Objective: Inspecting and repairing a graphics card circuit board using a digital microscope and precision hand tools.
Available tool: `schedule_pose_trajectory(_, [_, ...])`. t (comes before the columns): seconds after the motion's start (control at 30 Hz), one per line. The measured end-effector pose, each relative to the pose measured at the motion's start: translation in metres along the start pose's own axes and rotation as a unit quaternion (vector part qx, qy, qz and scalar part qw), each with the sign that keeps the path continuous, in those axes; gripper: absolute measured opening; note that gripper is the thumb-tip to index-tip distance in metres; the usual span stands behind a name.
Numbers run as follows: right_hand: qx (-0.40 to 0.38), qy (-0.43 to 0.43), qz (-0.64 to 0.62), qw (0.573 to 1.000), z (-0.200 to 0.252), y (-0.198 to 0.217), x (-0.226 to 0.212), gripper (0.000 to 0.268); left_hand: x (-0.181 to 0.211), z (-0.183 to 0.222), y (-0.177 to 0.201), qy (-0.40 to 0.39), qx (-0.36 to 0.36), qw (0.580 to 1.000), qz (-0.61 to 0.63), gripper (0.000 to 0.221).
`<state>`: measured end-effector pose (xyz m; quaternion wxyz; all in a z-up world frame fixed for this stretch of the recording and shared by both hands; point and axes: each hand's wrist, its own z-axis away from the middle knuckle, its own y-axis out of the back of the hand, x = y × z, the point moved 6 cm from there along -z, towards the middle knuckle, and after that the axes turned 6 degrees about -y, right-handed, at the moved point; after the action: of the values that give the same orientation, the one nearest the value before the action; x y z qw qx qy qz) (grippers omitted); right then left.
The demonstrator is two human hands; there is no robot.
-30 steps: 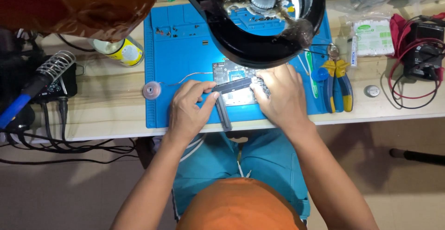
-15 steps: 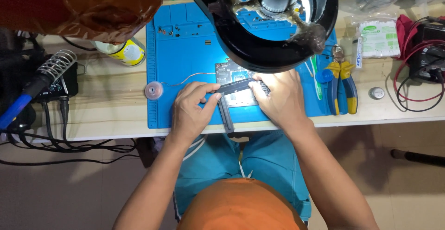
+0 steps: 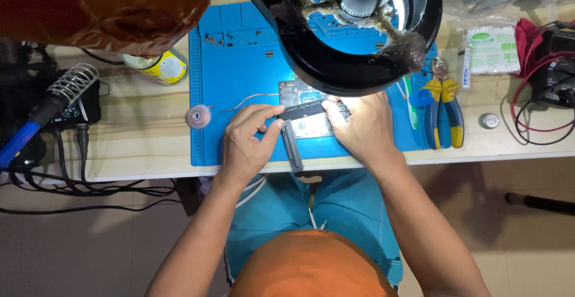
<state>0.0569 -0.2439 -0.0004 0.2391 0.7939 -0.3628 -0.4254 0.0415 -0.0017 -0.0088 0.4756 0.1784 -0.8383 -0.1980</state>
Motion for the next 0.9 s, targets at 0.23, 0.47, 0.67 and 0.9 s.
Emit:
schedule_pose_trajectory(0.23, [-0.011,-0.011,-0.010,1.000,-0.001,0.004,-0.005,0.011,0.000,0.000,-0.001,-0.005,-0.003,1.000,-0.001,0.025])
schedule_pose_trajectory(0.47, [-0.014,-0.010,-0.019,1.000,-0.003,0.007,-0.010,0.010,0.000,0.001,-0.002,-0.002,-0.008,1.000,-0.006,0.025])
schedule_pose_trajectory(0.67, [0.006,0.013,-0.048,0.999,-0.004,0.011,-0.007,0.007,0.008,0.000,0.004,0.011,-0.004,1.000,-0.003,0.029])
schedule_pose_trajectory(0.9, [0.030,0.128,-0.042,0.990,0.032,0.024,-0.030,0.015,0.004,0.002,0.003,0.006,-0.002,1.000,-0.011,0.032])
